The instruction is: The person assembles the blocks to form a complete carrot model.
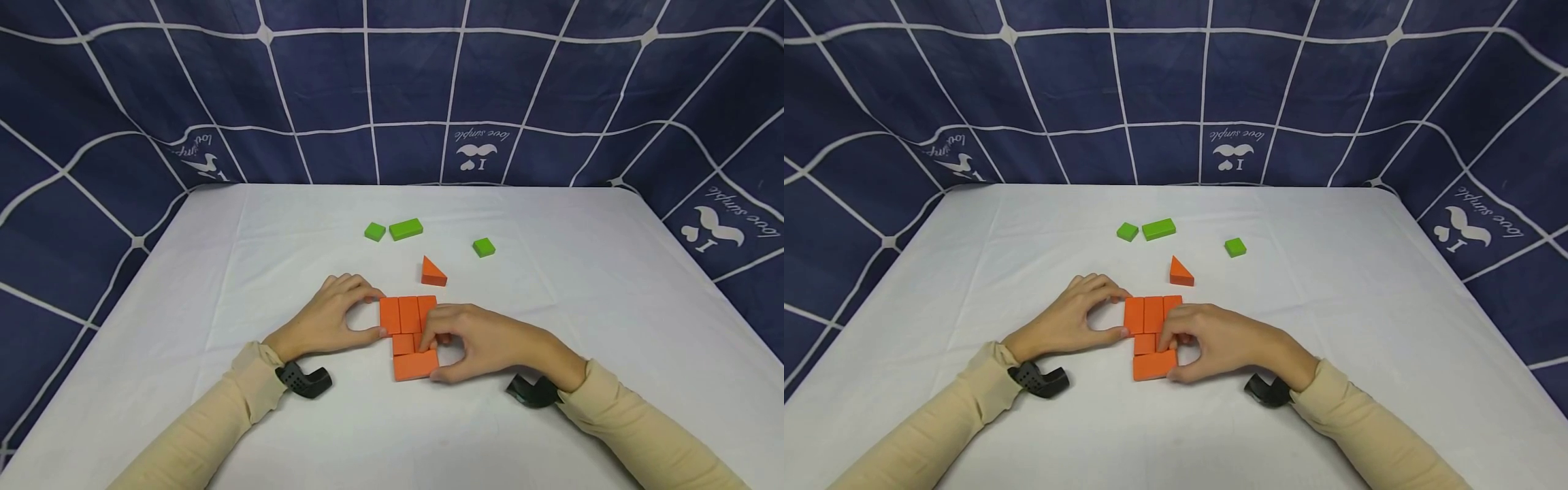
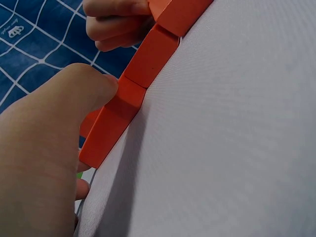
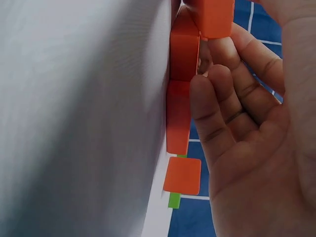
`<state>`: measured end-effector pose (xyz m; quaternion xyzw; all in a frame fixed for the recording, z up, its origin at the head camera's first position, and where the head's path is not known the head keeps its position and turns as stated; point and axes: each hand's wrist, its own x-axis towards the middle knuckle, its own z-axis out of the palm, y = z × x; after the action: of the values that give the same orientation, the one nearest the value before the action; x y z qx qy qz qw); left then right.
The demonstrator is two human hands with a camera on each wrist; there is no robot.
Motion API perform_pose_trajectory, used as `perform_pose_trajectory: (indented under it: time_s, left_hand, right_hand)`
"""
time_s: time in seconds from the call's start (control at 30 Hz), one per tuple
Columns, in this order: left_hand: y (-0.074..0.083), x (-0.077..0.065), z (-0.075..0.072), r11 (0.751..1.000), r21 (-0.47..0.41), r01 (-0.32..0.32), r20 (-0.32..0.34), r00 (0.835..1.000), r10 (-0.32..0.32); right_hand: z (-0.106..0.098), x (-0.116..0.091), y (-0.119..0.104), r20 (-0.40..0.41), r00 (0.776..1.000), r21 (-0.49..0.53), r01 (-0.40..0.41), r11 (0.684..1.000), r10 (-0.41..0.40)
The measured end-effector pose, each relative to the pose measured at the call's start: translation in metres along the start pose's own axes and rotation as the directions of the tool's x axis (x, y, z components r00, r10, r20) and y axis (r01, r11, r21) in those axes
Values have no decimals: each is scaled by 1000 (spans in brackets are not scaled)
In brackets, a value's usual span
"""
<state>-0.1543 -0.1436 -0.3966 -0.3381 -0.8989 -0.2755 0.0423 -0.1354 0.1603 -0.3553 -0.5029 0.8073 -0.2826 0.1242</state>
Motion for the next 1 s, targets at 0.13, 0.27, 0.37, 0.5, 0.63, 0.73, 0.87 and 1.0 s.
perform_pose_trajectory:
  time_s: [0.13,0.27,0.37,0.5,0.63,0.73,0.87,1.0]
  left_hand:
    - [0,0,0,1000,-1,1,3,1000,-1]
    - [0,0,0,1000,-3,1,2,1000,-1]
    - [0,0,0,1000,-1,2,3,1000,-2]
    - [1,0,0,1000,-2,7,11,1000,-7]
    - [1,0,-1,1000,-1,7,13,1000,-7]
    - [1,1,-1,1000,0,3,10,1000,-3]
    - [0,1,-1,1000,-4,1,8,1000,-1]
    - [0,1,-1,1000,-5,6,9,1000,-6]
  right_hand:
    - [-1,0,-2,19,1000,-18,-19,1000,19]
    - [-1,0,-3,27,999,-40,-26,999,27]
    - [-1,0,-3,23,999,-56,-25,998,27]
    - [0,0,-2,21,1000,-65,14,998,-13]
    - [1,1,0,25,996,-80,82,993,-80]
    - [1,1,1,24,994,-82,108,991,-106]
    - [2,2,1,19,993,-90,118,989,-117]
    - [3,3,2,14,993,-103,114,988,-113]
